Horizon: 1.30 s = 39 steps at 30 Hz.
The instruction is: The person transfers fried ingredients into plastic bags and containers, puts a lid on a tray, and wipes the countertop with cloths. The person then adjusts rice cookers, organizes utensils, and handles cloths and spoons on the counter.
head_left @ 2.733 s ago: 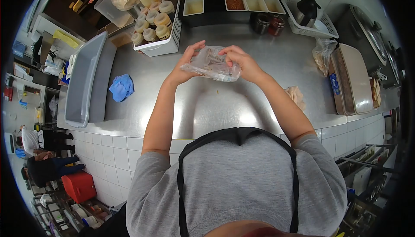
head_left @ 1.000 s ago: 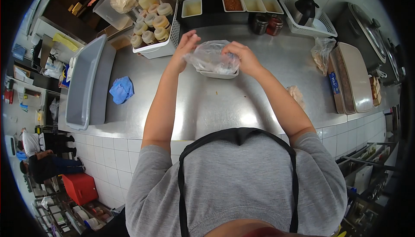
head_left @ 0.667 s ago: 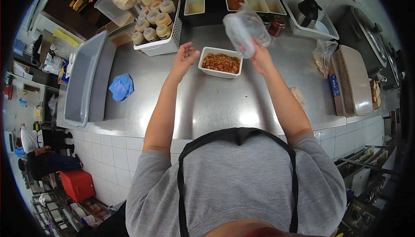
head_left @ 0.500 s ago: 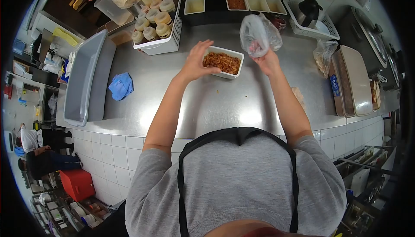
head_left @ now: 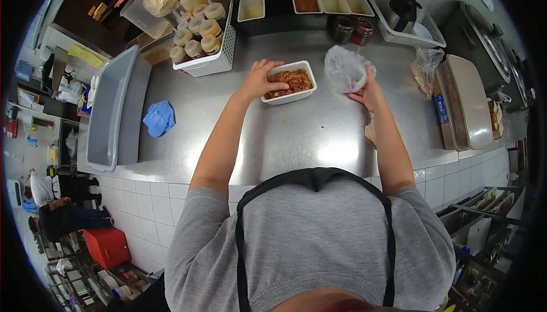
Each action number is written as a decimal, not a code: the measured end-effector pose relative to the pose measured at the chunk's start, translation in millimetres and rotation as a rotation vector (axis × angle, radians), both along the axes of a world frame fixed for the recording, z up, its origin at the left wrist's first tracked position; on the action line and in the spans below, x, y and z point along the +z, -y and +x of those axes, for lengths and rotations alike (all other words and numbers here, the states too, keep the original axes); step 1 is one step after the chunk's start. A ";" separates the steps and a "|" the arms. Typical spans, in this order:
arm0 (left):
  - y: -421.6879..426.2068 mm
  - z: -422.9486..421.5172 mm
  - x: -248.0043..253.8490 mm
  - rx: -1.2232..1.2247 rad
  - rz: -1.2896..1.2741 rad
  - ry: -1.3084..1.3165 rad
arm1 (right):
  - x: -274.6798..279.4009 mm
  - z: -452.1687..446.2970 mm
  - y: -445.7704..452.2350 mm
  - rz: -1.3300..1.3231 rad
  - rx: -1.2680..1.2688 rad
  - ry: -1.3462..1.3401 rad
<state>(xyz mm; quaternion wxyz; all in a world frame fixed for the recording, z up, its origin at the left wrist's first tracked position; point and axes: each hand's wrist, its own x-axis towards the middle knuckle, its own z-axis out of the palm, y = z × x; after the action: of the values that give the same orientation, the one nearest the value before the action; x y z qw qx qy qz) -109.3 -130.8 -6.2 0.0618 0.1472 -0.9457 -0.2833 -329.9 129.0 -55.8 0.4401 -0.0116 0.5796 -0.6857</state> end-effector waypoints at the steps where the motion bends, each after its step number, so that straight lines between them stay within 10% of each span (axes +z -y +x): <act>1: 1.7 2.7 -1.3 0.006 0.042 -0.042 | -1.1 0.2 -6.6 0.017 -0.015 -0.076; 9: -8.5 23.7 10.0 -0.014 0.097 -0.134 | -0.6 -1.4 -40.0 0.358 -0.216 -0.438; 23: -38.0 -40.1 4.0 0.068 0.076 -0.226 | -2.3 -27.3 -46.5 -0.006 -0.631 -0.238; 28: -35.6 -18.5 14.3 0.132 0.113 -0.516 | 3.7 -31.9 -41.8 0.337 -0.883 -1.117; 33: -25.9 32.9 8.9 0.460 0.013 -0.401 | 18.8 16.0 -13.4 0.011 0.002 -0.991; 39: -50.0 63.4 3.5 0.666 0.653 -0.186 | 33.0 36.9 66.7 -0.141 0.199 -1.020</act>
<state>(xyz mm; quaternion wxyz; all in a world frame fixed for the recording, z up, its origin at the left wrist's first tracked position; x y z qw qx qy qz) -45.9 -80.8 -2.7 0.1840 0.4282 -0.6989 -0.5425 -292.9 62.4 -22.8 0.1631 -0.4290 0.6686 -0.5850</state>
